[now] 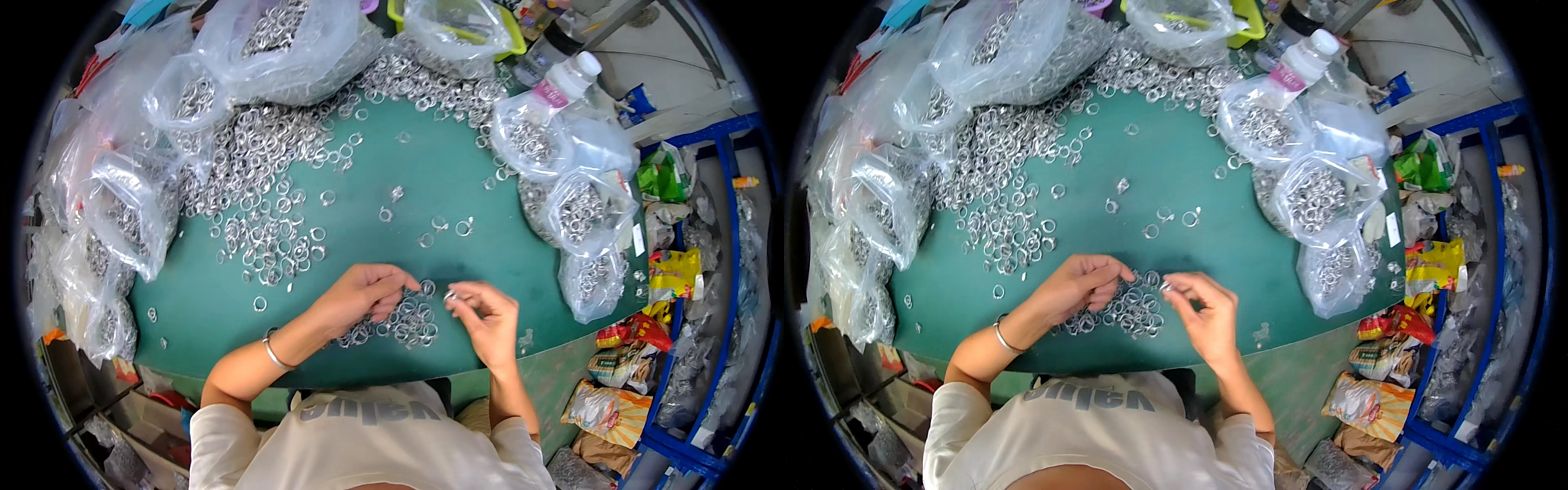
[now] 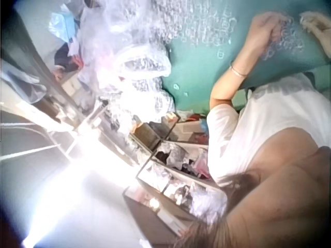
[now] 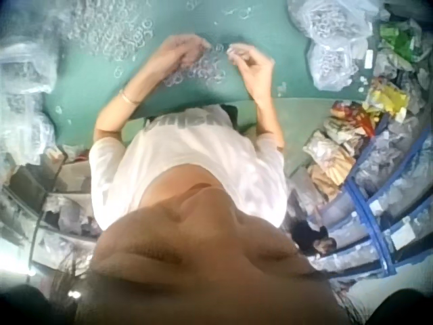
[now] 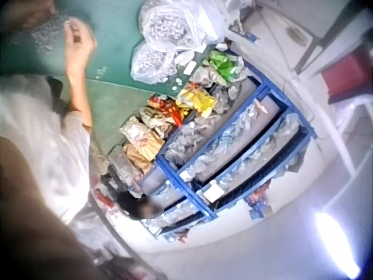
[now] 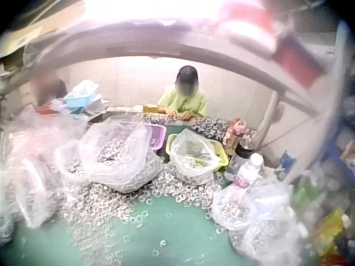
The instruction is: The person sorts small metal rings from a pile on a workbench and places them into plastic bags.
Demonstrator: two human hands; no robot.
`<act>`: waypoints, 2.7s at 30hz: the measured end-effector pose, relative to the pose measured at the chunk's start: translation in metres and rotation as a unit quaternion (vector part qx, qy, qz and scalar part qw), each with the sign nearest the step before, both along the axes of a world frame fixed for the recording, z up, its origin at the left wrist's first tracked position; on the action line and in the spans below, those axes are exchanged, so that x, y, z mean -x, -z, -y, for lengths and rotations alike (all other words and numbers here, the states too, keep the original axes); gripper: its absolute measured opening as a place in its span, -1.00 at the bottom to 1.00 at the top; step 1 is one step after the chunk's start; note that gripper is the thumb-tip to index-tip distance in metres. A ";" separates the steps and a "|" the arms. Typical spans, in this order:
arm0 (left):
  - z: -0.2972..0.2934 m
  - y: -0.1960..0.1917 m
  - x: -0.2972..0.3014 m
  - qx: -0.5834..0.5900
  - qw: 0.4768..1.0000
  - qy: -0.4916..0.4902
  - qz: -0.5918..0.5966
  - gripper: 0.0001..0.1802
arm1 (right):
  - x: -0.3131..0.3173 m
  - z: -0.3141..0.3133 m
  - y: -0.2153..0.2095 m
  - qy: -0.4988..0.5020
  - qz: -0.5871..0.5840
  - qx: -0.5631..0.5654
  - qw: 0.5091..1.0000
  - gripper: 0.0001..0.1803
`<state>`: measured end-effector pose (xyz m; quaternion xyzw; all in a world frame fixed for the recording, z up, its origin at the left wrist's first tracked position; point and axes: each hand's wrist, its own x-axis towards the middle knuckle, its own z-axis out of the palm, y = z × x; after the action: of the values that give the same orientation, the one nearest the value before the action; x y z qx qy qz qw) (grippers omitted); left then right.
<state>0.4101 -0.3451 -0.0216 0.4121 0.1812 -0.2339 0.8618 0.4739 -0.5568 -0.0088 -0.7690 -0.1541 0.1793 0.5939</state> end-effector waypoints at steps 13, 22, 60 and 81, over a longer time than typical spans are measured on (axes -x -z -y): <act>-0.035 0.013 -0.010 -0.360 0.915 -0.033 0.179 -0.71 | -0.141 -0.047 -0.025 0.033 0.500 0.241 0.831 -0.82; -0.031 0.033 -0.087 -0.666 0.708 -0.064 0.226 -0.79 | -0.163 -0.134 0.042 -0.116 0.335 0.111 0.928 -0.75; -0.039 0.017 -0.011 -0.153 0.984 -0.069 0.066 -0.76 | -0.046 -0.034 0.035 -0.178 0.325 0.143 0.918 -0.75; -0.246 -0.055 0.133 -0.842 0.357 -0.399 0.057 -0.73 | -0.046 -0.028 0.034 -0.109 0.239 0.090 0.961 -0.77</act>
<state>0.2775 -0.0990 0.0331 0.8144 0.3768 0.4366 0.0647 0.5196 -0.5292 -0.0424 -0.8185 -0.3575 0.0674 0.4446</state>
